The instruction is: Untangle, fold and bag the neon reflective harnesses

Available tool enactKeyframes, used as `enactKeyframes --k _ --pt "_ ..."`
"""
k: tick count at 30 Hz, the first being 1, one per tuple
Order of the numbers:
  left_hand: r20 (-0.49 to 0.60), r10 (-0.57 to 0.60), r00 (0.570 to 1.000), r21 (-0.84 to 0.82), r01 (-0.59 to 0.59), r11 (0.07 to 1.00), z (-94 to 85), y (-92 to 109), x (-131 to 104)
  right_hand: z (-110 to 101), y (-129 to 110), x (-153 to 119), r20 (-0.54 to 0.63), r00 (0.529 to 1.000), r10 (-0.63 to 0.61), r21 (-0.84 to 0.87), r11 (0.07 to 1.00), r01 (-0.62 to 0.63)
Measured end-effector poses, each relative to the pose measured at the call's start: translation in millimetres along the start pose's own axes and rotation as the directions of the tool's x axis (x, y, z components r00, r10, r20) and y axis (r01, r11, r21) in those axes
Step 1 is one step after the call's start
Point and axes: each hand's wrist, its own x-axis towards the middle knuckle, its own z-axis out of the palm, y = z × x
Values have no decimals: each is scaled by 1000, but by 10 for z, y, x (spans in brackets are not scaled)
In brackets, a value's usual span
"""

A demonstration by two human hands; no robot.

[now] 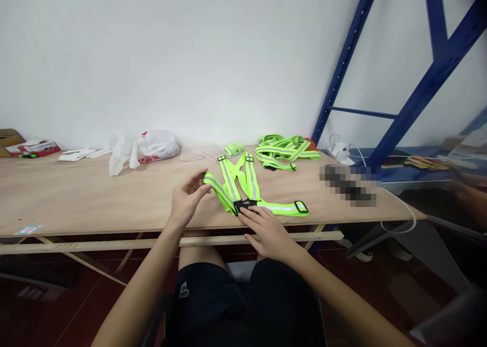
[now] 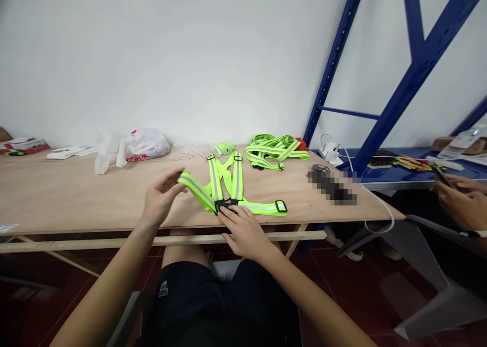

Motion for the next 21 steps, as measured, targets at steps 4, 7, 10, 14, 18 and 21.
enactKeyframes --k 4,7,10,14,18,21 --pt "182 15 983 -131 9 991 679 -14 122 -1 -28 -10 14 1000 18 -45 999 -17" --pt "351 -52 935 -136 106 985 1083 -177 89 5 -46 -7 30 999 41 -64 997 -39" --pt "451 -148 880 -75 203 976 1301 -399 37 3 -62 7 37 998 55 -38 998 -53" --pt "528 -186 829 52 187 981 1330 -582 21 -116 43 -45 -68 996 -57 145 987 67" --pt "629 -122 768 244 -46 969 1301 -565 12 -462 417 -235 -298 953 58 253 967 20" --pt "705 -34 708 335 -290 896 1322 -492 -30 -729 755 -383 -198 954 225 182 965 -190"
